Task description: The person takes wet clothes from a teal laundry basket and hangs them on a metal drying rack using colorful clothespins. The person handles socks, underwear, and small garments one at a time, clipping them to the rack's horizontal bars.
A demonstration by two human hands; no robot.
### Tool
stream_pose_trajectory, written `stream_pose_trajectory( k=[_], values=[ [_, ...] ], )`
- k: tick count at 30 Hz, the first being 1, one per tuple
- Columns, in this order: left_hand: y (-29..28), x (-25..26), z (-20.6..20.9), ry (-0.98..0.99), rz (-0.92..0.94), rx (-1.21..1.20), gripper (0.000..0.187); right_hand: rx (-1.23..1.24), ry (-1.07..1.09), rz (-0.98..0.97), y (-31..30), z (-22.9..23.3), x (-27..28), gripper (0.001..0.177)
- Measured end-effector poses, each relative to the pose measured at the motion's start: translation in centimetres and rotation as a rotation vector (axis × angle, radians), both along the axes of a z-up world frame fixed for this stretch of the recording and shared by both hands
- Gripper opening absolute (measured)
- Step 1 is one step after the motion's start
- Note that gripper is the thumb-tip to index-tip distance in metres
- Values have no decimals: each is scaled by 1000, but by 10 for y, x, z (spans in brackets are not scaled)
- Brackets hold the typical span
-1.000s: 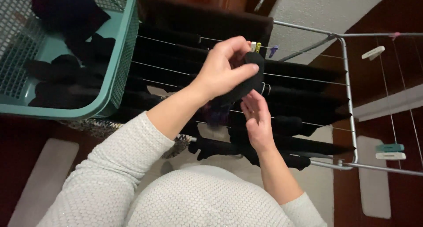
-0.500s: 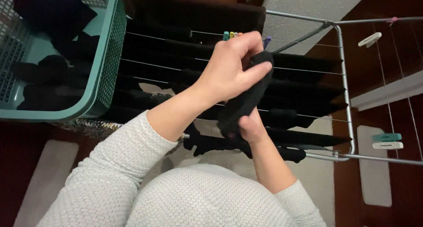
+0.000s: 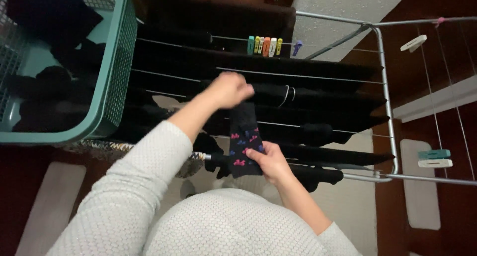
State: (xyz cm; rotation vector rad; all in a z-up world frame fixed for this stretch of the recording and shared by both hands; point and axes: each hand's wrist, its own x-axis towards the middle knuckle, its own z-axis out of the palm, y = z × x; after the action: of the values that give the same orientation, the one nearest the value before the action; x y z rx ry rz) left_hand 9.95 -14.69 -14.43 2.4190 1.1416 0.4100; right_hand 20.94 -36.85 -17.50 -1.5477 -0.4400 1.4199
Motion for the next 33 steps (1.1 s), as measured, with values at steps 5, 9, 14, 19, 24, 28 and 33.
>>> stream_pose_trajectory(
  k=[5,9,14,19,24,28,33],
  values=[
    [-30,8,-23,374,-184,-765,109,-133,68,47,4,23,1,19],
    [-41,5,-16,437,-179,-801,116,-149,94,58,3,17,4,20],
    [-38,1,-16,109,40,-616,81,-150,163,81,3,24,6,19],
    [-68,-37,-3,-25,-101,-837,80,-116,204,250,1,12,17,33],
    [-80,-30,-4,329,-216,-928,112,-98,213,334,0,-6,25,38],
    [-75,-37,-8,517,-271,-816,114,-94,198,335,1,-2,27,37],
    [-82,-63,33,384,-291,-852,120,4,96,257,21,0,27,36]
  ],
)
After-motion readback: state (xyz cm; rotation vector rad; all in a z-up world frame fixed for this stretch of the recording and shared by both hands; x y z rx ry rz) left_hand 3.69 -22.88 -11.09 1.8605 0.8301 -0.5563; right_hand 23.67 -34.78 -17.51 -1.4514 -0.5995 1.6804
